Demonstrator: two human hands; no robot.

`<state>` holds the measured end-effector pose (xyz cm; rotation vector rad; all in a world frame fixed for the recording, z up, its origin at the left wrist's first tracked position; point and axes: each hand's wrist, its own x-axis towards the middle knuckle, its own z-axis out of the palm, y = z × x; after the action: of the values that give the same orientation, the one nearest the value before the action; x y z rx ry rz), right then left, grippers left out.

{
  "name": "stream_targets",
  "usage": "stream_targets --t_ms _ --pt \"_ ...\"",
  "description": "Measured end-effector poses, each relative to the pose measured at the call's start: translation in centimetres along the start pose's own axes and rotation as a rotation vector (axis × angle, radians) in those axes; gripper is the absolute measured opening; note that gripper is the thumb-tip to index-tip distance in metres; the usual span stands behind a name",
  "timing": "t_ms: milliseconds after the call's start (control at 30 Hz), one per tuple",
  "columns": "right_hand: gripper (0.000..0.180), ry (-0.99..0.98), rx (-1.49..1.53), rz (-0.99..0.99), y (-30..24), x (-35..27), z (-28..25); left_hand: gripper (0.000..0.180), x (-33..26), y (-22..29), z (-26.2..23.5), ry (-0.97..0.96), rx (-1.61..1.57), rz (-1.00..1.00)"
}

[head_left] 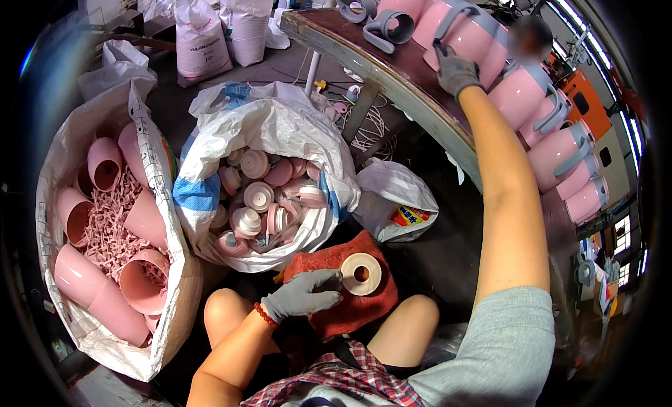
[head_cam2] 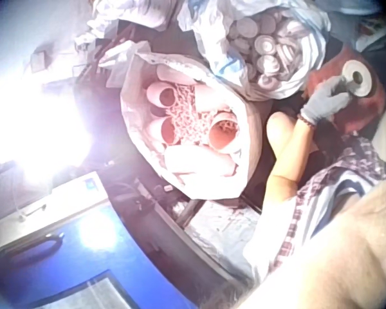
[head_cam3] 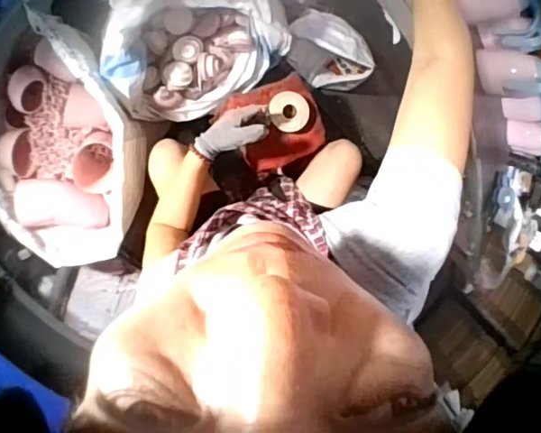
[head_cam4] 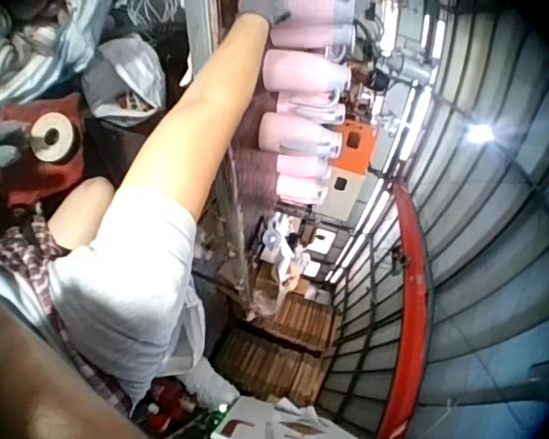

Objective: The person assembles pink plastic jugs by hand, fitting the gray top handles onto the pink bodies, inserting internal components, and placing the assembled units on a workspace.

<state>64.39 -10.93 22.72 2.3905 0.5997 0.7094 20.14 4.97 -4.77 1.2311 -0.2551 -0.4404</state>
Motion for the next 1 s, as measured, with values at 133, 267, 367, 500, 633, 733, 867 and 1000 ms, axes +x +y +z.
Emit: stream_targets --t_ms 133,267,367,500,633,733,867,1000 --pt "0.071 -0.133 0.062 0.189 2.0 0.0 3.0 0.033 -0.3 0.3 -0.1 0.046 0.033 0.034" --pt "0.063 -0.405 0.129 0.390 7.9 -0.4 9.7 0.035 0.2 1.6 0.3 0.004 0.095 -0.036" --pt "0.056 -0.350 0.201 0.243 15.4 -3.2 13.0 0.037 1.4 1.3 1.0 -0.108 0.030 0.022" --pt "0.052 0.139 0.280 0.052 3.7 -6.7 2.3 0.042 1.1 0.8 0.7 -0.004 -0.038 0.008" --pt "0.043 0.420 0.402 -0.324 -5.2 -15.4 -10.2 0.045 0.9 -0.5 0.7 -0.004 -0.152 0.081" --pt "0.042 0.515 0.504 -0.422 -9.8 -24.7 -13.7 0.035 0.1 0.0 1.9 0.160 -0.092 0.155" --pt "0.045 0.513 0.737 -0.595 -13.0 -34.4 -13.2 0.036 -3.4 1.1 2.2 0.551 -0.041 0.388" --pt "0.043 0.213 1.012 -0.533 -13.2 -40.5 -12.3 0.042 -13.8 5.7 2.1 0.602 0.543 0.648"
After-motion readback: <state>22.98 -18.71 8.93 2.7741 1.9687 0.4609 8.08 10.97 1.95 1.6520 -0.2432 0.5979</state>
